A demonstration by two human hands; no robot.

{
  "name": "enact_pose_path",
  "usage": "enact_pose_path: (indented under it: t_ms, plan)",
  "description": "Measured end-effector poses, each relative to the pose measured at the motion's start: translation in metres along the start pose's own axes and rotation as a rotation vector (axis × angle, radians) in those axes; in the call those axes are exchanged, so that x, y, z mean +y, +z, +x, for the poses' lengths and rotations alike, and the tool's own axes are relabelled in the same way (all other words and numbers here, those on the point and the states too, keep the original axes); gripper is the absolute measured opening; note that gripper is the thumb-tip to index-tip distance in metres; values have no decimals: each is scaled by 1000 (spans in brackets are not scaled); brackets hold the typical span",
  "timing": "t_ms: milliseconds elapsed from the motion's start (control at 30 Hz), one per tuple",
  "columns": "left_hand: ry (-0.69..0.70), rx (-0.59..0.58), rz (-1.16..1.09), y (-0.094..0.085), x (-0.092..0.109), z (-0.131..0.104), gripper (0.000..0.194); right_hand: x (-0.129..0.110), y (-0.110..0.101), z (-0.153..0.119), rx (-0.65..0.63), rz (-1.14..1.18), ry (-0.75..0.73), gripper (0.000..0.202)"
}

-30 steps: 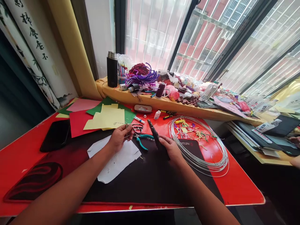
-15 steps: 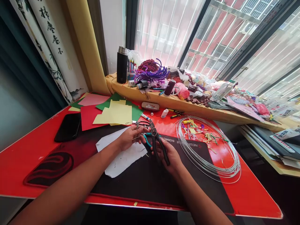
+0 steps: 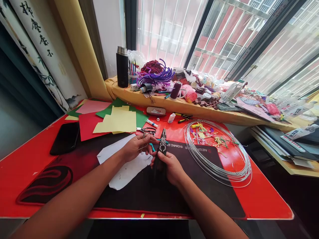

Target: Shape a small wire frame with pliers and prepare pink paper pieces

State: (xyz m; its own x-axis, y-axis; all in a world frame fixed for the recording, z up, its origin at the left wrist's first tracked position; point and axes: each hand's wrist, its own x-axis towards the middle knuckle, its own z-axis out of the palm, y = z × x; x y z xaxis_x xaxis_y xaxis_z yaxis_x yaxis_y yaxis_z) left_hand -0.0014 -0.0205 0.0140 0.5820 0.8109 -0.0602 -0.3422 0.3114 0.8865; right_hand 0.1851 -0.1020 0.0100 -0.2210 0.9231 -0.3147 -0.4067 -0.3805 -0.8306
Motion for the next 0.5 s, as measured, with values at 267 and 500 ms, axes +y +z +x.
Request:
enact_pose_path:
  t_ms: [267,500]
  plan:
    - [42,106,-6,-4,2,2,35,-4,7,9,51,-82,-126,42]
    - [54,156,-40,-10,-2,4,33,-13,14,6,-49,-173,-180,41]
